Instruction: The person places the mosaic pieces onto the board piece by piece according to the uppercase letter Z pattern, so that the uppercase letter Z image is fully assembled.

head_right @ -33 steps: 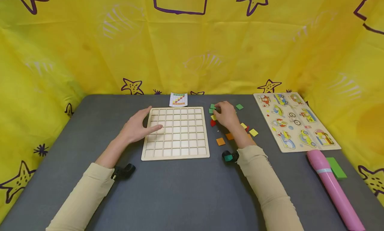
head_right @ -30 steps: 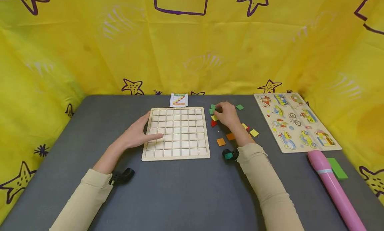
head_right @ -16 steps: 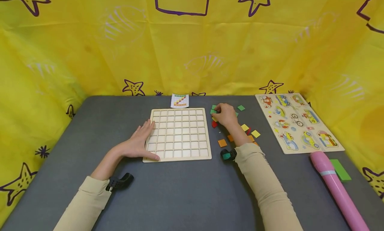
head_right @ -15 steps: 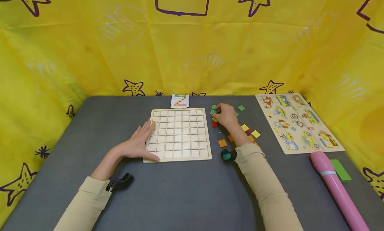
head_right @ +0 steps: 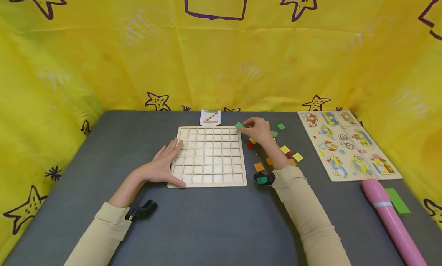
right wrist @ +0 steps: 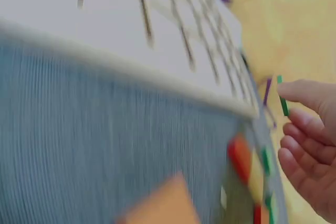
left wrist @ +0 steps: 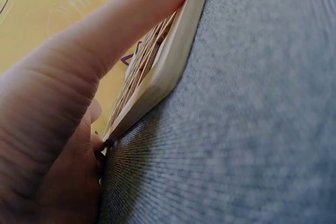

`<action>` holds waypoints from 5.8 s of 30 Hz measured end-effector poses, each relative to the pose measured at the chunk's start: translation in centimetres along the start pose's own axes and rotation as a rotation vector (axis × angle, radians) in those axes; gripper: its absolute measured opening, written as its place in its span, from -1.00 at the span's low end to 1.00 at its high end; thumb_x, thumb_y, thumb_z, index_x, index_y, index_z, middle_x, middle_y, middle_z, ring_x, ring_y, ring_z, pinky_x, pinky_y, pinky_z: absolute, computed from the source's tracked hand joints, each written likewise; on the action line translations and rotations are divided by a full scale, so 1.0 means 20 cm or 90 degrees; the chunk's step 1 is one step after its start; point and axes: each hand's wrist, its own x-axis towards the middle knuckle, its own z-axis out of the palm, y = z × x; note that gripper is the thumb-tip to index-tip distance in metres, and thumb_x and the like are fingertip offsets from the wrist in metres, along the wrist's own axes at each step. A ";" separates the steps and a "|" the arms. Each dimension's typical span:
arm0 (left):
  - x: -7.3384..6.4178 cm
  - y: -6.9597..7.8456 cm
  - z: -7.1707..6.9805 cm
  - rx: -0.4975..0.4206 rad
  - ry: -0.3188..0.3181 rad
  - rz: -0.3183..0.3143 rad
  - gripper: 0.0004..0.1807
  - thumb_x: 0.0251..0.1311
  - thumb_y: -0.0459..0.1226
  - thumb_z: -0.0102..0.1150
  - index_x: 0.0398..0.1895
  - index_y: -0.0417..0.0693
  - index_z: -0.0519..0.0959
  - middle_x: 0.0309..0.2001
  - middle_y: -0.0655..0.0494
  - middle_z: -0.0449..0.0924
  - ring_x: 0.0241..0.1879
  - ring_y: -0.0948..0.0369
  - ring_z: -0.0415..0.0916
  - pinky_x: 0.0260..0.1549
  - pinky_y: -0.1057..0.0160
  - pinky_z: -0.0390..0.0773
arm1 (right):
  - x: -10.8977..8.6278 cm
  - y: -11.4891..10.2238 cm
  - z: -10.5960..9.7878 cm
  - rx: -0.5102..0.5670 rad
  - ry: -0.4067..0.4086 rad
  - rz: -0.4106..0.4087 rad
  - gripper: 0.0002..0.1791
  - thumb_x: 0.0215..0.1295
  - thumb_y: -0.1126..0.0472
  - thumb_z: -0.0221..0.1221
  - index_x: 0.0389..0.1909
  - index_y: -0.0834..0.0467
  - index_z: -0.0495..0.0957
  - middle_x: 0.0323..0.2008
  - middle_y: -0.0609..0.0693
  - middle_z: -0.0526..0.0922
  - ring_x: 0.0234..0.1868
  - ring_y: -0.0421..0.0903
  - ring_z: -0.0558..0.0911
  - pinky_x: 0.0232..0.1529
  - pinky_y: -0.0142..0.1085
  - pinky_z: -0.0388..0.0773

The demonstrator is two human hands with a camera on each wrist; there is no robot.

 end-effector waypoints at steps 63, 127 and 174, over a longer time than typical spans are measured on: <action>-0.01 0.00 -0.01 0.015 -0.030 -0.015 0.56 -0.34 0.43 0.37 0.54 -0.23 -0.28 0.53 -0.19 -0.51 0.51 0.00 -0.54 0.38 -0.11 -0.36 | 0.10 0.10 0.00 -0.096 0.022 0.019 -0.59 0.29 0.31 0.10 0.15 0.31 0.50 0.14 0.31 0.52 0.17 0.30 0.40 0.16 0.10 0.33; -0.02 0.01 -0.01 0.026 -0.023 -0.012 0.53 -0.30 0.41 0.37 0.54 -0.25 -0.25 0.53 -0.20 -0.49 0.51 -0.01 -0.51 0.38 -0.11 -0.34 | 0.04 -0.12 0.12 0.041 -0.015 -0.055 -0.74 0.44 0.19 0.07 -0.03 0.20 0.64 -0.13 0.14 0.67 -0.16 0.07 0.58 -0.23 -0.15 0.46; -0.01 0.00 0.01 0.028 -0.012 -0.001 0.52 -0.31 0.40 0.38 0.55 -0.22 -0.24 0.53 -0.19 -0.51 0.51 0.00 -0.52 0.37 -0.11 -0.34 | 0.04 -0.10 0.12 0.094 -0.069 0.009 -0.60 0.28 0.16 0.28 0.10 0.20 0.58 0.00 0.18 0.61 0.01 0.11 0.54 0.00 -0.05 0.48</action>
